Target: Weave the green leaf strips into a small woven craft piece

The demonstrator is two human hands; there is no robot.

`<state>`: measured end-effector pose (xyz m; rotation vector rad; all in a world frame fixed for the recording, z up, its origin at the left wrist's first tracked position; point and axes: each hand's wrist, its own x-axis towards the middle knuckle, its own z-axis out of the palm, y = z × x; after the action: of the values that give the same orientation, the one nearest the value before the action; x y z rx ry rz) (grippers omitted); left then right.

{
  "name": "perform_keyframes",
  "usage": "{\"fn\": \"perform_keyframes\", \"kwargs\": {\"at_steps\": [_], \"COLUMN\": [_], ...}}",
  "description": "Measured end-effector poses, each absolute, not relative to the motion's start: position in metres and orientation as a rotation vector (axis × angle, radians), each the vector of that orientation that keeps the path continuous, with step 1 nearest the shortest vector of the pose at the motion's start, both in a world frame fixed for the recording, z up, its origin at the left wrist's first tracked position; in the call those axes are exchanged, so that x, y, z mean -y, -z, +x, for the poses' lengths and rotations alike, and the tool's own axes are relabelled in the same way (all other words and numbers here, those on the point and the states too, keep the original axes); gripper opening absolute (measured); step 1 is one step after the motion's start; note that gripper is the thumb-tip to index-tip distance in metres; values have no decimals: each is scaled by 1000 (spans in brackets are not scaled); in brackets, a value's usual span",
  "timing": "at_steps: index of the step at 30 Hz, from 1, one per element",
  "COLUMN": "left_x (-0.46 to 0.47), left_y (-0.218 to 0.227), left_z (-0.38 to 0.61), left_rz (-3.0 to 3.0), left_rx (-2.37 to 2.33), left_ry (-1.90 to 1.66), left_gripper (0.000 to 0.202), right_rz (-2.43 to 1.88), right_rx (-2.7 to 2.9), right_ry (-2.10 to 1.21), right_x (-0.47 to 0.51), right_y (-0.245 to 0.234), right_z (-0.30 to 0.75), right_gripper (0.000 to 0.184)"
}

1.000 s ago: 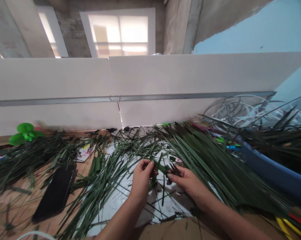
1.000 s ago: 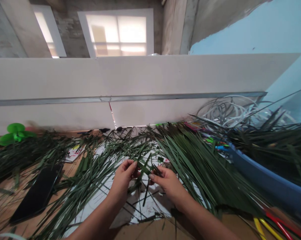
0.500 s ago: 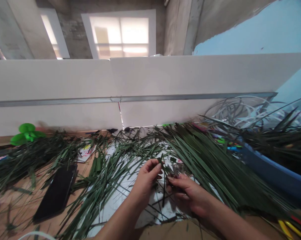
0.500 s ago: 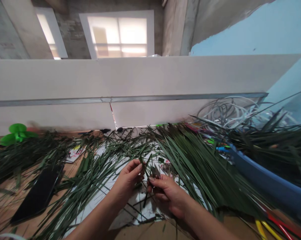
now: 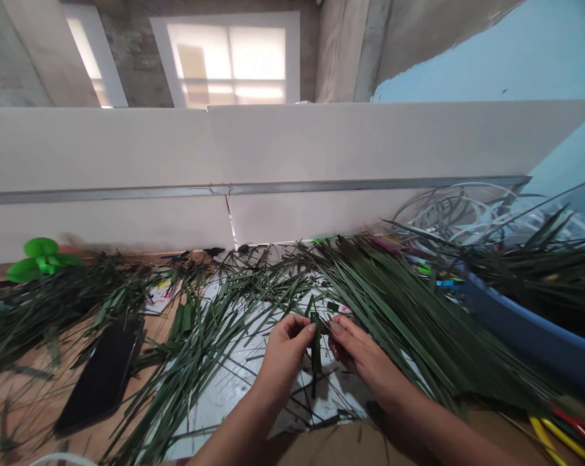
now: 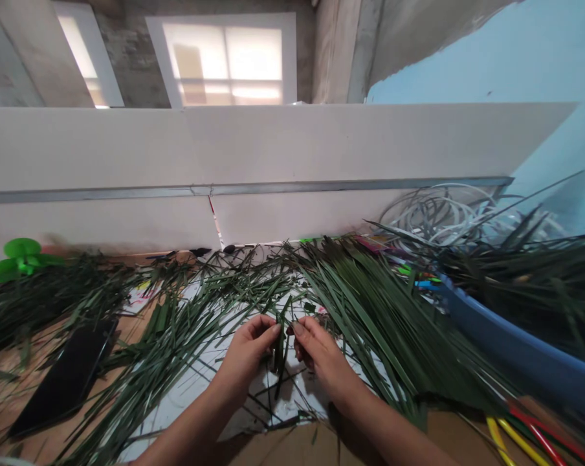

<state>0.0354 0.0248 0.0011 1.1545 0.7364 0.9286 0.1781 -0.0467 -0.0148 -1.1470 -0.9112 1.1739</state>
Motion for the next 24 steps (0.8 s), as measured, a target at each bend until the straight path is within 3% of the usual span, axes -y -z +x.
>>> {"fn": "perform_keyframes", "kwargs": {"at_steps": [5,24], "left_x": [-24,-20], "left_y": [3,3], "left_z": [38,39], "left_rz": [1197,1254], "left_rx": [-726,-729], "left_ry": [-906,-901], "left_gripper": [34,30], "right_rz": [-1173,-1211], "right_rx": [850,857], "right_ry": [-1166,-1171], "right_x": [46,46], "right_y": [11,2], "right_z": [174,169], "right_gripper": [51,55]}}
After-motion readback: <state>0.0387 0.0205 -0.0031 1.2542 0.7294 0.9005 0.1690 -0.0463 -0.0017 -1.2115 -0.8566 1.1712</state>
